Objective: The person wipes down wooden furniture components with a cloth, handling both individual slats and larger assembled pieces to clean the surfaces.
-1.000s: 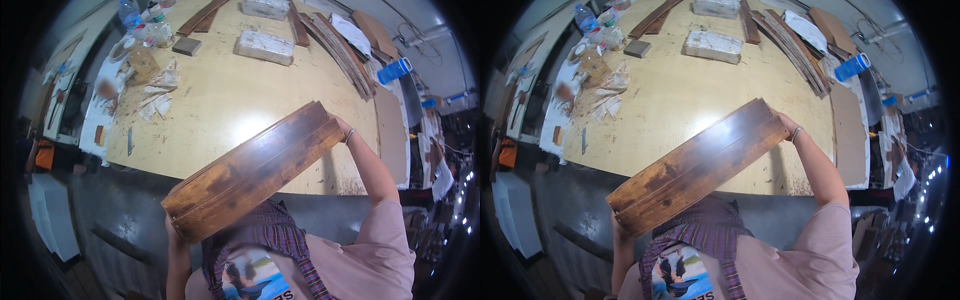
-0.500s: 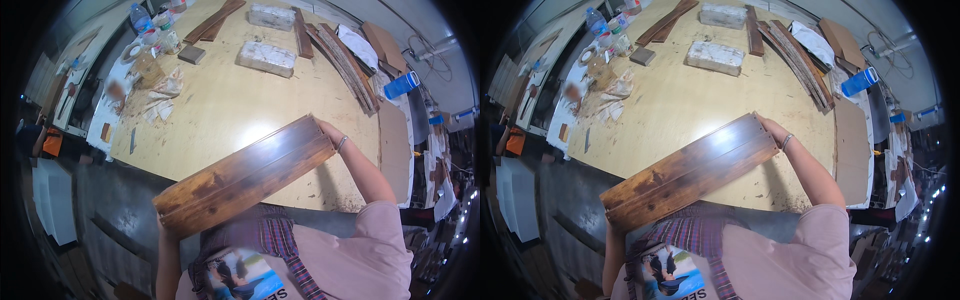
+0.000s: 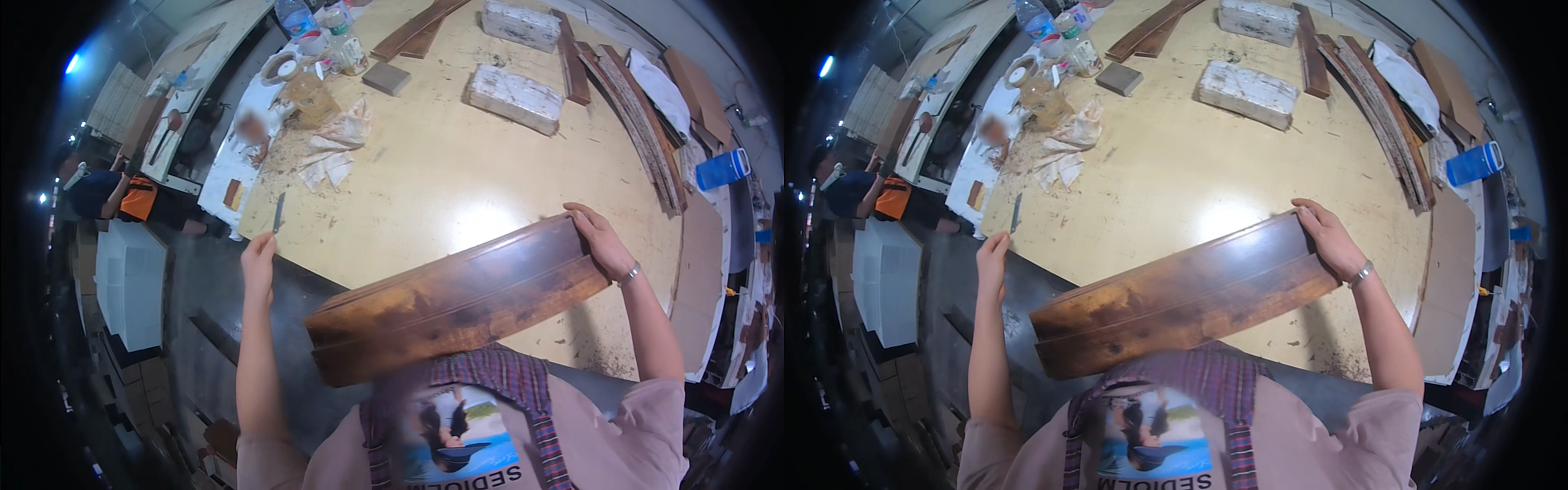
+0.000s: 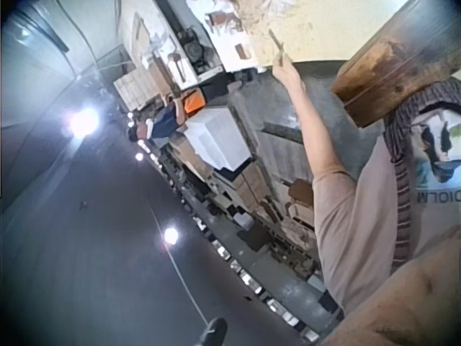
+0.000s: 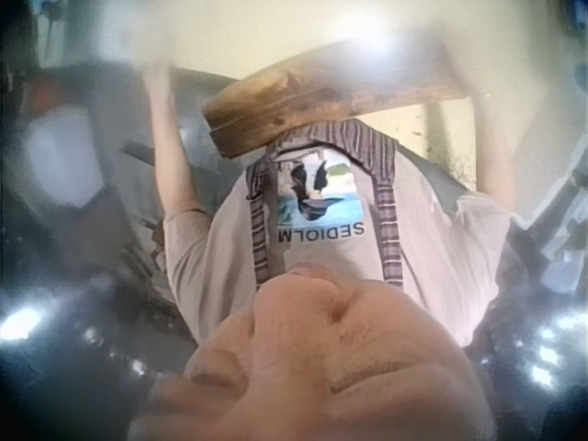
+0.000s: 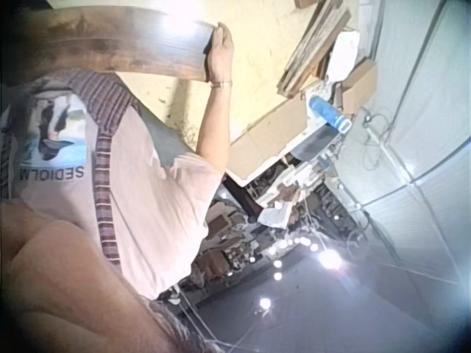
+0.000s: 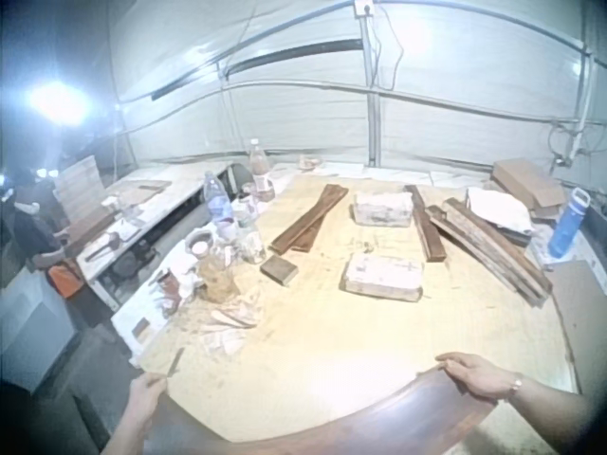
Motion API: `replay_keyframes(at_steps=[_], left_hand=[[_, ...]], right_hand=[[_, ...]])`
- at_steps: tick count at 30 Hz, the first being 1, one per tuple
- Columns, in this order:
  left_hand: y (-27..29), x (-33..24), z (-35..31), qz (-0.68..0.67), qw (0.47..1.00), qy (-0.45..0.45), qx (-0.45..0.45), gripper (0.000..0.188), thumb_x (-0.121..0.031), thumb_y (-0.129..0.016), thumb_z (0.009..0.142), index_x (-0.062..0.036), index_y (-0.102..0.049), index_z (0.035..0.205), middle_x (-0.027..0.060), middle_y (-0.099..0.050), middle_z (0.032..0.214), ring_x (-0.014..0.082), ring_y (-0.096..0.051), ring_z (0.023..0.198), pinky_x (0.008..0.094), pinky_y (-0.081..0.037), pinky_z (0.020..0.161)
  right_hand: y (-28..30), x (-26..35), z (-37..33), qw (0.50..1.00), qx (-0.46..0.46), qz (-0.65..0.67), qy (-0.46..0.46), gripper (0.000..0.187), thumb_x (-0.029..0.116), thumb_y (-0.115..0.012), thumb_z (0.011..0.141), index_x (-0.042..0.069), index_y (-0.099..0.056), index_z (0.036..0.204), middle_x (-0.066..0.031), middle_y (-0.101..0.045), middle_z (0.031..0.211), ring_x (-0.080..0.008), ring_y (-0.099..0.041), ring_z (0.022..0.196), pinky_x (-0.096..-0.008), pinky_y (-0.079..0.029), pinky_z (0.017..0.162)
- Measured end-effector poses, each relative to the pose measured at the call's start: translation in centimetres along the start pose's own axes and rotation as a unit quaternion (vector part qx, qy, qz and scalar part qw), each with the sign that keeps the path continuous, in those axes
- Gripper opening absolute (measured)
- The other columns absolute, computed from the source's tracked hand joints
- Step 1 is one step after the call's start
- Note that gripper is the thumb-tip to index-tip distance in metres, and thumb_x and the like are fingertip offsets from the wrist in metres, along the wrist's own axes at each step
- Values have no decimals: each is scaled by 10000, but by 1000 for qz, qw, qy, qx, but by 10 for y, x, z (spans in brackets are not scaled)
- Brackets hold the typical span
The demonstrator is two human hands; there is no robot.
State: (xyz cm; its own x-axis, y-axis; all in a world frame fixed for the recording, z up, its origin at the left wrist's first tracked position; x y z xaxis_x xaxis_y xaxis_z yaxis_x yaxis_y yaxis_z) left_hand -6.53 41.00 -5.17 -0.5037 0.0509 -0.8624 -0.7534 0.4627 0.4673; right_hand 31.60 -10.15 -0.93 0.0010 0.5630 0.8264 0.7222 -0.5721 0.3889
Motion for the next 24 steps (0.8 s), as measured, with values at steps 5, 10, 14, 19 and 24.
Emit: replay_keyframes(at_steps=[5,10,14,19,24], left_hand=[[13,-4,111,338,915,-163,-148,343,-160,-656,863,22,-662,1153,212,-686,1108,331,-661,1018,403,-498,899],[84,64,225,635,747,-151,-128,609,-92,-554,869,-282,-493,1443,226,-583,1315,412,-578,1182,503,-495,967],[79,91,264,528,842,2,-113,534,-267,-626,855,-152,-544,1370,204,-627,1264,417,-606,1128,495,-499,949],[64,66,234,441,877,36,-188,548,-432,-669,792,-33,-668,1168,193,-690,1151,379,-640,1081,478,-491,954],[70,34,207,-29,986,0,-165,508,-10,-621,889,-74,-476,1372,79,-643,1022,171,-643,941,290,-580,746]], right_hand=[[-1,1,0,1000,-5,-1,-10,473,333,-468,1051,-26,-522,1354,-121,-640,1201,-175,-563,1130,-290,-411,1021],[-4,21,-1,999,-7,-21,-33,450,299,-451,1038,-8,-541,1354,-95,-629,1202,-163,-550,1121,-291,-403,1026],[3,4,4,999,-2,-14,-34,449,300,-478,1030,0,-540,1358,-110,-644,1188,-171,-566,1112,-298,-413,1020],[7,6,-5,999,-17,6,-37,498,360,-477,1031,-14,-537,1355,-153,-648,1202,-190,-596,1096,-306,-448,993],[1,4,0,1000,3,10,-24,480,365,-451,1047,13,-535,1363,-134,-635,1192,-183,-574,1091,-318,-429,1004]])
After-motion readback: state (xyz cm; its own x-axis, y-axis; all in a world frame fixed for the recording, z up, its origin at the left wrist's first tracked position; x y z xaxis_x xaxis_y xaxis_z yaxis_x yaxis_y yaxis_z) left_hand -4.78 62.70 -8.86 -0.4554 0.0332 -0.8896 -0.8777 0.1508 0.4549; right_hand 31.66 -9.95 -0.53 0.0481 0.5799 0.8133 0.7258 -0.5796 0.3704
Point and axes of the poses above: each hand's wrist, its own z-axis towards the middle knuckle, its own y-axis out of the back of the hand, x = y × z, the point moved 7 cm from there along z, towards the middle knuckle
